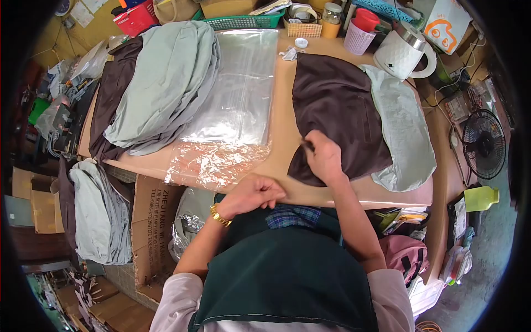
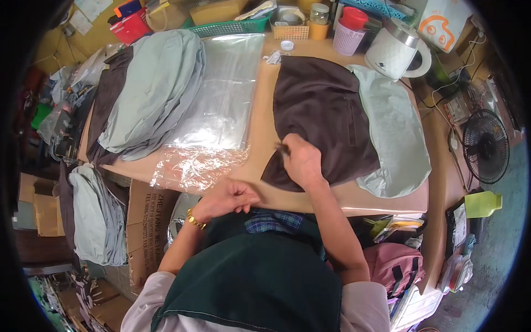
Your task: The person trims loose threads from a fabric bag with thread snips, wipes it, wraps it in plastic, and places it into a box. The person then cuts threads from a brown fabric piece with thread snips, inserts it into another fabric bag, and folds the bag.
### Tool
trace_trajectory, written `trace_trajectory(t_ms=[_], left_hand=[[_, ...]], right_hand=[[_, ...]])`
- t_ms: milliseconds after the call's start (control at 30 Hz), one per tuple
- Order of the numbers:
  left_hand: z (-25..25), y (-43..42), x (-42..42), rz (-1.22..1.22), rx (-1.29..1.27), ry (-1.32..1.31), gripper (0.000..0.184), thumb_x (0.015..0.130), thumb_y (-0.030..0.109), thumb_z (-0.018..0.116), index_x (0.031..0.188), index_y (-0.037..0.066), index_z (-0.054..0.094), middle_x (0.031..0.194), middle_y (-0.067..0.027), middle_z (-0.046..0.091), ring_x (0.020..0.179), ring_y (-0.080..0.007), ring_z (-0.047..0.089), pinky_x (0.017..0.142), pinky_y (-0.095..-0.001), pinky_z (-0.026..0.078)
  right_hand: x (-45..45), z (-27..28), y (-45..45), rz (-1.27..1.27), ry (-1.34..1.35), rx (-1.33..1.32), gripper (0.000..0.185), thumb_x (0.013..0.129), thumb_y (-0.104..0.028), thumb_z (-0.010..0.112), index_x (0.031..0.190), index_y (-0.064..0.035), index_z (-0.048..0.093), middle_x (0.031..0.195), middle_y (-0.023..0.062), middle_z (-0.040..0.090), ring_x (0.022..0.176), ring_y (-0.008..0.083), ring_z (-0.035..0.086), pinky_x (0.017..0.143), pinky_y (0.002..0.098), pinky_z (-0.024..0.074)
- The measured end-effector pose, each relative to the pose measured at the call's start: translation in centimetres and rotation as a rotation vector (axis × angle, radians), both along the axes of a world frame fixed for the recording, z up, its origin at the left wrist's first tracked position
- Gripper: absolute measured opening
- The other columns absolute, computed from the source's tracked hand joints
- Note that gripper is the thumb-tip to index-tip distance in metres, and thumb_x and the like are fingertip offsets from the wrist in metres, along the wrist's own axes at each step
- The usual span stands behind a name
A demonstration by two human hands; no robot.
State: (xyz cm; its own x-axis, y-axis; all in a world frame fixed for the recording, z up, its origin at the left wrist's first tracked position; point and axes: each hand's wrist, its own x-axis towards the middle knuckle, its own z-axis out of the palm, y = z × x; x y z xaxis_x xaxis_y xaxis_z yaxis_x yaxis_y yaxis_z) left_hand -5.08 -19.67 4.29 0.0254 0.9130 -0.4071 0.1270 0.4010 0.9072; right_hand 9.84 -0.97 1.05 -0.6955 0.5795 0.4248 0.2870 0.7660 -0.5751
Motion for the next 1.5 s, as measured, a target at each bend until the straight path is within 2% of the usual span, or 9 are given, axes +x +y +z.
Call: trace_trajectory(t_ms=[367,600,800,900,967,1100,1267,1367,1500], left_hand=[[-0.1,1.8,5.3,0.577,0.151,-0.657,0.031,0.089,0.013,0.069,0.116,0.001,0.057,0.078,0.0028,0.059,0.054,-0.0035,0.048,0.045,-0.0172,0.037],[-0.9,2.0,5.1,0.854,0.122,-0.993,0.014,0.095,0.017,0.06,0.101,0.005,0.059,0.084,-0.0033,0.063,0.072,-0.012,0.067,0.061,-0.0191,0.056],[-3.2,-1.0,2.1,1.008,0.285,-1.064,0.032,0.101,0.028,0.048,0.118,0.003,0.055,0.105,-0.0096,0.068,0.078,-0.0133,0.068,0.063,-0.0202,0.057],[-1.0,-1.3,2.9,0.8,0.156,-0.796,0.045,0.097,0.024,0.057,0.135,0.004,0.045,0.107,-0.0096,0.066,0.088,-0.0143,0.065,0.074,-0.0237,0.053],[-1.8,-1.7,4.5,0.415,0.218,-0.328,0.044,0.097,0.019,0.055,0.137,0.003,0.044,0.121,-0.0093,0.059,0.104,-0.0149,0.06,0.089,-0.031,0.05],[-2.8,-3.2,1.4,0.628,0.354,-0.831,0.055,0.092,0.031,0.062,0.136,0.004,0.045,0.128,-0.0106,0.056,0.118,-0.0204,0.053,0.103,-0.038,0.041],[0.4,-6.6,-1.4,0.925,0.585,-1.332,0.1,0.073,0.07,0.065,0.145,0.009,0.034,0.153,-0.0077,0.032,0.137,-0.028,0.035,0.111,-0.0456,0.032],[-1.6,-8.4,-0.2,0.794,0.558,-1.283,0.097,0.074,0.068,0.066,0.144,0.009,0.034,0.151,-0.0067,0.035,0.135,-0.0274,0.037,0.108,-0.046,0.036],[-4.9,-9.9,0.4,0.98,0.363,-1.018,0.056,0.088,0.034,0.068,0.132,0.008,0.046,0.128,-0.0062,0.058,0.117,-0.0243,0.056,0.099,-0.0423,0.046]], right_hand=[[-0.4,2.7,-1.2,-0.204,0.238,-0.055,0.01,0.084,-0.003,0.065,0.083,-0.0011,0.055,0.074,0.0176,0.06,0.07,0.0361,0.061,0.061,0.0392,0.046],[-0.3,3.1,-1.8,-0.219,0.303,-0.049,0.011,0.083,-0.002,0.066,0.082,-0.0008,0.055,0.072,0.0164,0.059,0.065,0.0354,0.059,0.058,0.0382,0.0455],[0.1,2.5,-1.4,-0.333,0.395,-0.418,0.027,0.097,-0.015,0.058,0.077,-0.0007,0.049,0.066,-0.0014,0.047,0.065,0.0058,0.039,0.057,0.0235,0.0357],[-0.6,2.8,-2.2,-0.196,0.506,-0.64,0.018,0.093,-0.012,0.061,0.081,0.0,0.057,0.068,0.0063,0.053,0.064,0.0091,0.049,0.06,0.0259,0.0419],[-1.7,3.3,-4.2,0.035,0.432,-0.713,0.013,0.091,-0.013,0.064,0.087,-0.0015,0.059,0.073,0.0092,0.057,0.069,0.012,0.054,0.066,0.0266,0.0455],[-0.4,11.1,-3.6,0.502,-0.198,-0.397,0.022,0.084,-0.015,0.071,0.099,-0.0035,0.062,0.083,0.0083,0.065,0.078,0.0154,0.062,0.071,0.0295,0.0482],[-1.2,14.2,8.1,0.066,-0.232,-0.2,0.045,0.08,-0.033,0.071,0.113,-0.0058,0.058,0.086,0.011,0.063,0.082,0.0218,0.061,0.076,0.0358,0.0487],[-5.6,9.3,17.6,-0.114,-0.388,-0.115,0.05,0.083,-0.033,0.068,0.122,-0.0048,0.056,0.11,0.0183,0.064,0.102,0.0281,0.062,0.088,0.0376,0.0472],[-9.9,4.6,25.1,-0.269,-0.672,-0.146,0.06,0.085,-0.046,0.062,0.13,-0.007,0.053,0.122,0.0205,0.06,0.115,0.0333,0.057,0.098,0.0446,0.0423]])
